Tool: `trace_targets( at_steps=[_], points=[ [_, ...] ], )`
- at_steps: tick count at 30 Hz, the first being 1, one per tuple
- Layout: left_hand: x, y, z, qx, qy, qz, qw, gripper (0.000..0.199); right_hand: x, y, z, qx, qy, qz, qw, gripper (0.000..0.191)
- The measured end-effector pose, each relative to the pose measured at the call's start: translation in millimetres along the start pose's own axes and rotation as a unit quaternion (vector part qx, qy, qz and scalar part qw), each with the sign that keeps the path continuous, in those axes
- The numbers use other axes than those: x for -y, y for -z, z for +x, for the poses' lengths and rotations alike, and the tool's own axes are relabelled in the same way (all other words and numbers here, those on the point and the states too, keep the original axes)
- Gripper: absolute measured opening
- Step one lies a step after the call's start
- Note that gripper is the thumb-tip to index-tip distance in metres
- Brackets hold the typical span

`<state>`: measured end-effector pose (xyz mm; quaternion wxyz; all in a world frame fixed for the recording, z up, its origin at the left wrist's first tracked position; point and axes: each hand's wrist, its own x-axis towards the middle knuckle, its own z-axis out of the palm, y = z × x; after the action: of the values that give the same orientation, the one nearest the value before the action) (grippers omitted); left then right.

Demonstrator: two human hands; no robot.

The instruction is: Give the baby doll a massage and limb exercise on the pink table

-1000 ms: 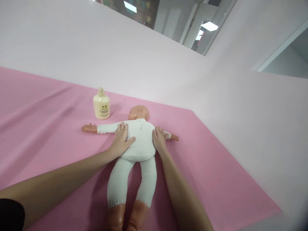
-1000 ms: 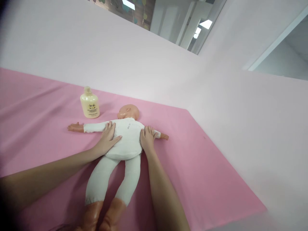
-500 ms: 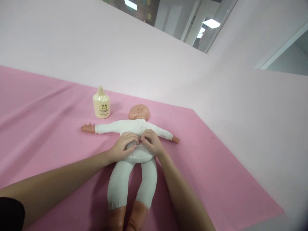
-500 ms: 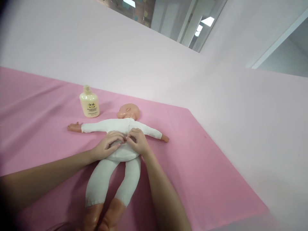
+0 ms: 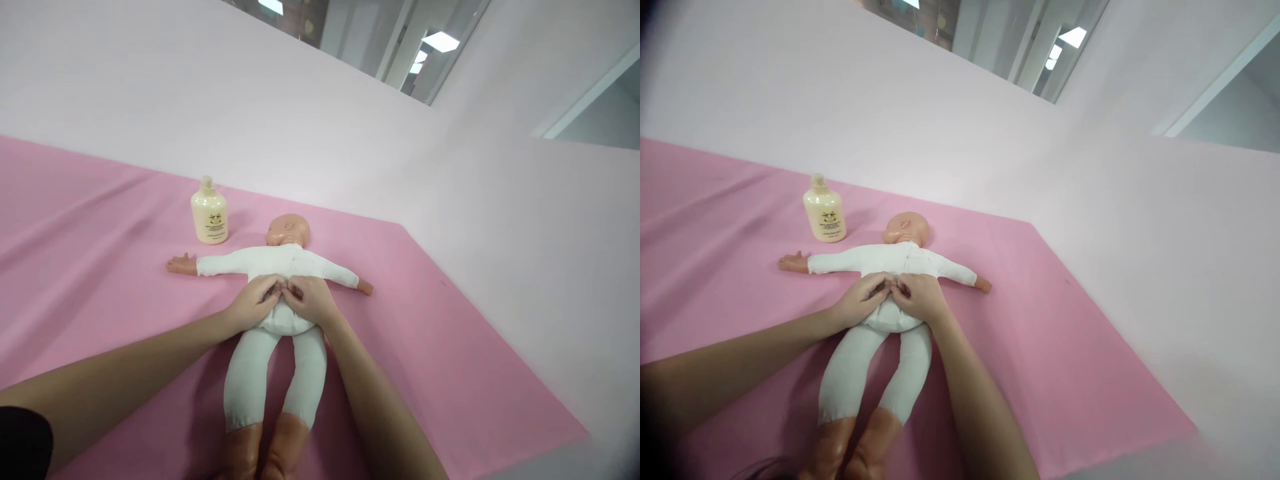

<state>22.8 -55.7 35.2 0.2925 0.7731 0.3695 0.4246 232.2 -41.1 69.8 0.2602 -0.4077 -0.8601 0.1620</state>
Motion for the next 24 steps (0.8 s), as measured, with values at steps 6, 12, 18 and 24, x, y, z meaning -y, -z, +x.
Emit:
trace_targets(
  at_steps=[6, 12, 18, 24],
  points=[
    [7, -0.9, 0, -0.036, -0.006, 0.021, 0.999, 0.021, -16, -9, 2, -0.078, 0.052, 0.012, 0.996, 0.025],
    [14, -2.8, -2, -0.075, 0.028, 0.053, 0.995, 0.026, -30, -17, 5, -0.127, 0.047, 0.091, 0.987, 0.016],
    [14, 0.3, -2, -0.039, 0.05, 0.074, 0.995, 0.049, -35, -18, 4, -0.129, 0.017, 0.08, 0.988, 0.031],
    [12, 1.4, -1, -0.007, 0.102, 0.092, 0.99, 0.067, -34, -15, 1, -0.096, -0.051, 0.059, 0.992, 0.046]
  ],
)
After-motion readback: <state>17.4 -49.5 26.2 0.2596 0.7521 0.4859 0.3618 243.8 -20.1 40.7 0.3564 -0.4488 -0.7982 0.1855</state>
